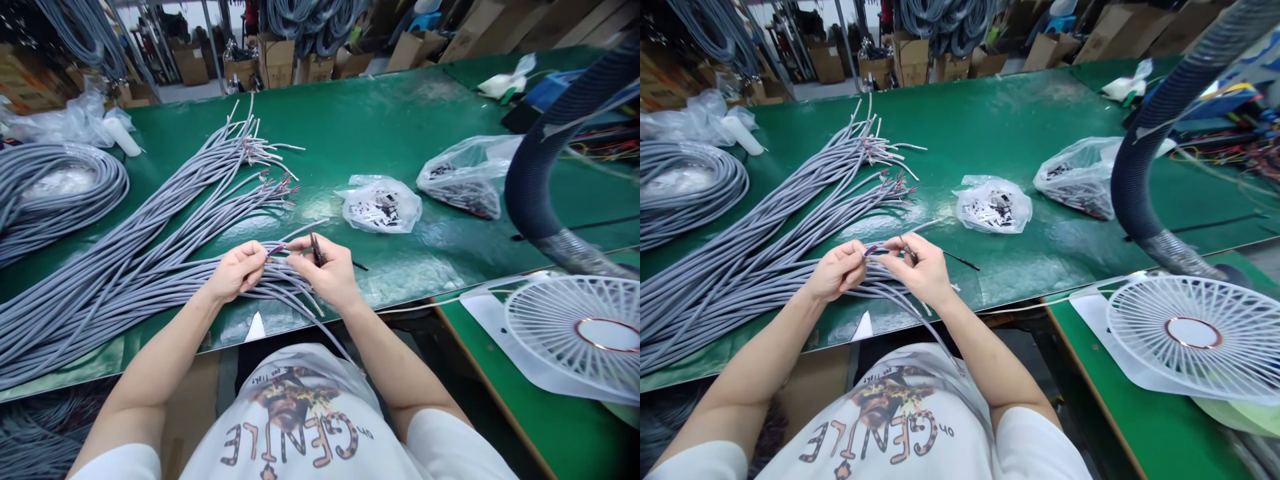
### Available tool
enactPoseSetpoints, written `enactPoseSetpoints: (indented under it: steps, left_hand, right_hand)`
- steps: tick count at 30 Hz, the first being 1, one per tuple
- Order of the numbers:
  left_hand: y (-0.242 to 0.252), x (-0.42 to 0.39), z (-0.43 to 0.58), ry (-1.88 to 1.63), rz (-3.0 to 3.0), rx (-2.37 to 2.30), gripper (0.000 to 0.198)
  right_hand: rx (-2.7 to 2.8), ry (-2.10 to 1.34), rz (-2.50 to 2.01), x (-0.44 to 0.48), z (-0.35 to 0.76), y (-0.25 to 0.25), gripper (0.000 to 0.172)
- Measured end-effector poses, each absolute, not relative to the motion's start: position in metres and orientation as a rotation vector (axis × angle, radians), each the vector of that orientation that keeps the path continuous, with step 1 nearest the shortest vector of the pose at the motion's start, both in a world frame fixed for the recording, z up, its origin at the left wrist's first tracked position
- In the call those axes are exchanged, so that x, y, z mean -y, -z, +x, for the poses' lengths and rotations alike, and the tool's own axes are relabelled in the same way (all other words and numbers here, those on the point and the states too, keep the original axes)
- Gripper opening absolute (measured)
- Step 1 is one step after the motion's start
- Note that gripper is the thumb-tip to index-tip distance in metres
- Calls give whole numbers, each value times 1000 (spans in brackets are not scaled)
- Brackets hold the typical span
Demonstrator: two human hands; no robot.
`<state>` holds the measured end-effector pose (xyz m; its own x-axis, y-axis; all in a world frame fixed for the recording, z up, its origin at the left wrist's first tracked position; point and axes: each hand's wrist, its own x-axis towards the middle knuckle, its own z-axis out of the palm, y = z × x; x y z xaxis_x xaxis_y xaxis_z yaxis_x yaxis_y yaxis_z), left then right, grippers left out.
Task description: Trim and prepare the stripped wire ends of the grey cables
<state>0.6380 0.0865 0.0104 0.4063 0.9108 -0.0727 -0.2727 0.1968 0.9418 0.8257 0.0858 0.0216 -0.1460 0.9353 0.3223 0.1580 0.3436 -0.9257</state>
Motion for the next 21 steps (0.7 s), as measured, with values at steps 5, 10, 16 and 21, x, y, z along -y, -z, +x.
enactPoseSetpoints:
  steps: [5, 10, 16, 21]
  left_hand:
    - [-7, -84, 637, -936, 1196, -797, 31]
    - [-9, -81, 638, -1256, 1549, -1001, 22]
    - [-18, -77, 635, -1407, 1769, -1060, 6]
    - [-23, -71, 634, -1317, 1575, -1047, 13]
  right_hand:
    - [1678, -868, -924, -87, 815, -29, 12]
    - [1680, -920, -853, -87, 810, -32, 9]
    - [1568, -1103, -740, -89, 806, -31, 11]
    - [1468, -1293, -641, -92, 804, -33, 13]
